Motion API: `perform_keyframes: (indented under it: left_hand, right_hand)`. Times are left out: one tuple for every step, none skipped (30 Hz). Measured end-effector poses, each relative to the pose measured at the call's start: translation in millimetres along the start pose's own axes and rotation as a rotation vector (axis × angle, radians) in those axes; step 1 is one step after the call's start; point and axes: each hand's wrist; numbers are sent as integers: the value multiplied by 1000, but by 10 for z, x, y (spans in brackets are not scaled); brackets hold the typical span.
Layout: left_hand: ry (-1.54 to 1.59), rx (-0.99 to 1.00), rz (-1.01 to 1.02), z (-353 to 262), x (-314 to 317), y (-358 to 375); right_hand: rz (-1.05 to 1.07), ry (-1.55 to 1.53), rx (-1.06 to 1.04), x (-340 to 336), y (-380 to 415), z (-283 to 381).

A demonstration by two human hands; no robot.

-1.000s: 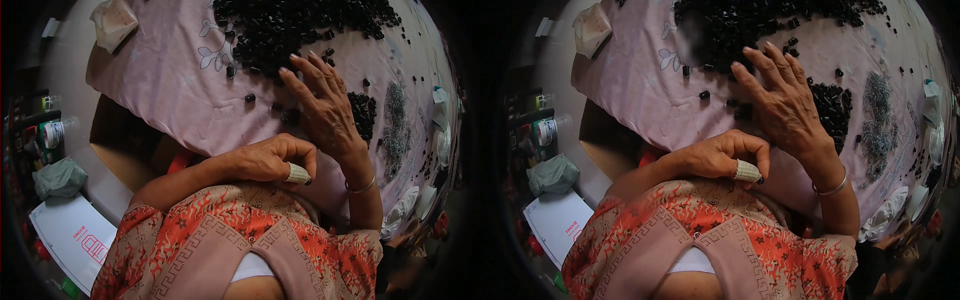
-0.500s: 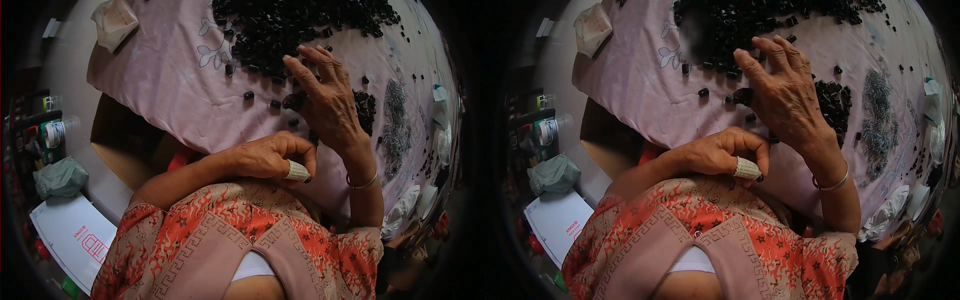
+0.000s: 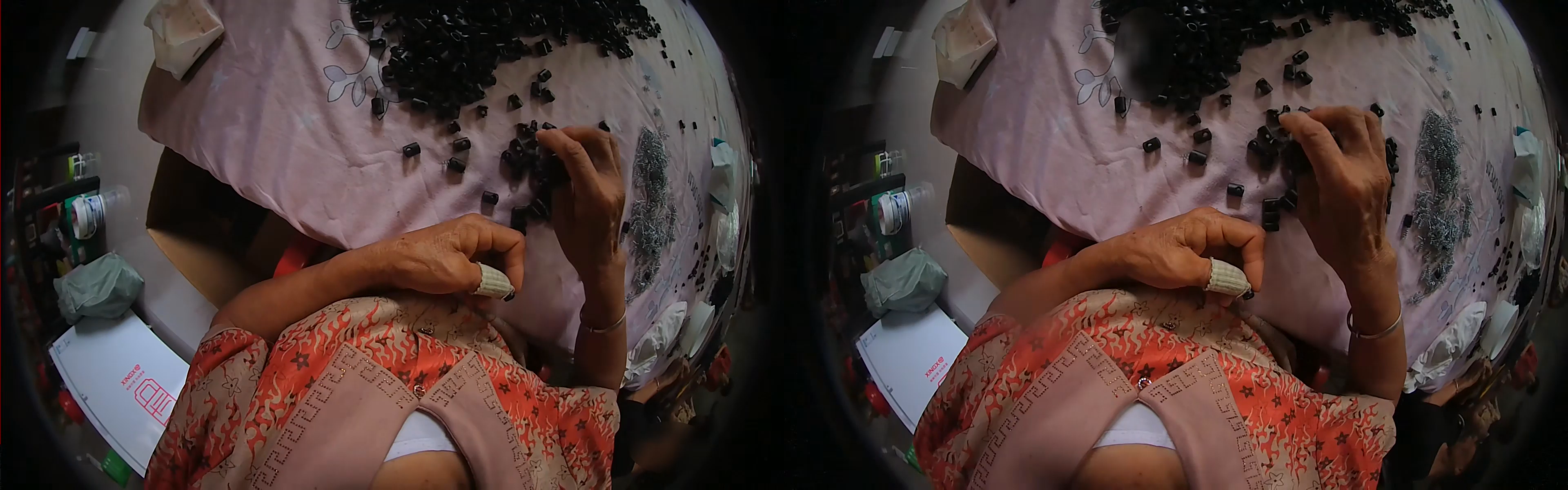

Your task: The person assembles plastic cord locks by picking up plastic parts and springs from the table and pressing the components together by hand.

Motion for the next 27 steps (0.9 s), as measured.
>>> perform_keyframes:
  left_hand:
    - [39,-20,5,-13,5,1]
    - [38,-23,5,-14,9,-1]
    - [33,-23,-12,-15,11,-2]
    - [28,-22,-29,-16,10,1]
    - [27,-21,-31,-8,6,5]
    - [36,-22,-26,9,-1,7]
    - [46,-22,-20,22,-4,8]
    - [48,-20,-21,20,-3,9]
    - [35,-23,-17,13,0,8]
    - [22,-26,-14,12,2,8]
    - [22,-24,-15,15,2,7]
    - [19,-12,-13,18,4,4]
    - [14,1,-11,19,5,3]
    - [14,5,-15,17,4,4]
    - [-2,4,-17,16,8,3]
    - [-18,3,-16,17,10,-1]
    - [-18,4,-14,37,7,-8]
    - [-18,34,-10,70,1,-14]
    - [-18,65,-7,90,-2,-16]
    - [-18,66,-5,87,-8,-12]
    - [-18,40,19,76,-20,-7]
    - [-20,12,45,68,-24,-7]
    - [-20,9,52,65,-18,-9]
    - [-32,7,41,60,-14,-11]
    - [-43,6,30,55,-9,-13]
    - [-45,3,33,45,-2,-13]
    - [-58,-7,15,34,7,-12]
  right_hand:
    - [-3,-1,2,3,-68,8]
    - [-17,-7,-16,16,-134,11]
    - [-30,-13,-36,37,-196,15]
    - [-31,-14,-38,72,-250,27]
    - [-34,-10,-49,114,-300,43]
    - [-36,-7,-60,149,-347,62]
    - [-34,-7,-62,175,-393,86]
    - [-7,40,-67,200,-435,111]
    - [18,88,-72,221,-473,125]
    - [20,88,-73,260,-506,124]
    - [77,139,-50,308,-534,120]
    - [135,191,-27,332,-549,124]
    - [136,191,-32,331,-557,135]
    - [145,189,-17,327,-565,143]
    - [155,186,1,318,-562,150]
    - [156,187,-1,289,-554,144]
    - [117,143,-17,239,-536,121]
    - [80,99,-33,191,-508,89]
    - [95,66,65,150,-464,36]
    - [96,67,65,108,-420,7]
    - [78,7,57,64,-364,-8]
    - [58,-53,52,30,-308,-4]
    - [56,-50,58,16,-258,37]
    - [83,2,58,15,-219,101]
    - [111,52,58,28,-198,149]
    - [138,80,51,67,-179,171]
    - [135,80,54,113,-161,168]
Point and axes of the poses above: each hand's wrist, its own y-axis away from the middle knuckle, its own x-axis out of the palm, z = x × y, and after that the axes turned 14 degrees about z, right-handed
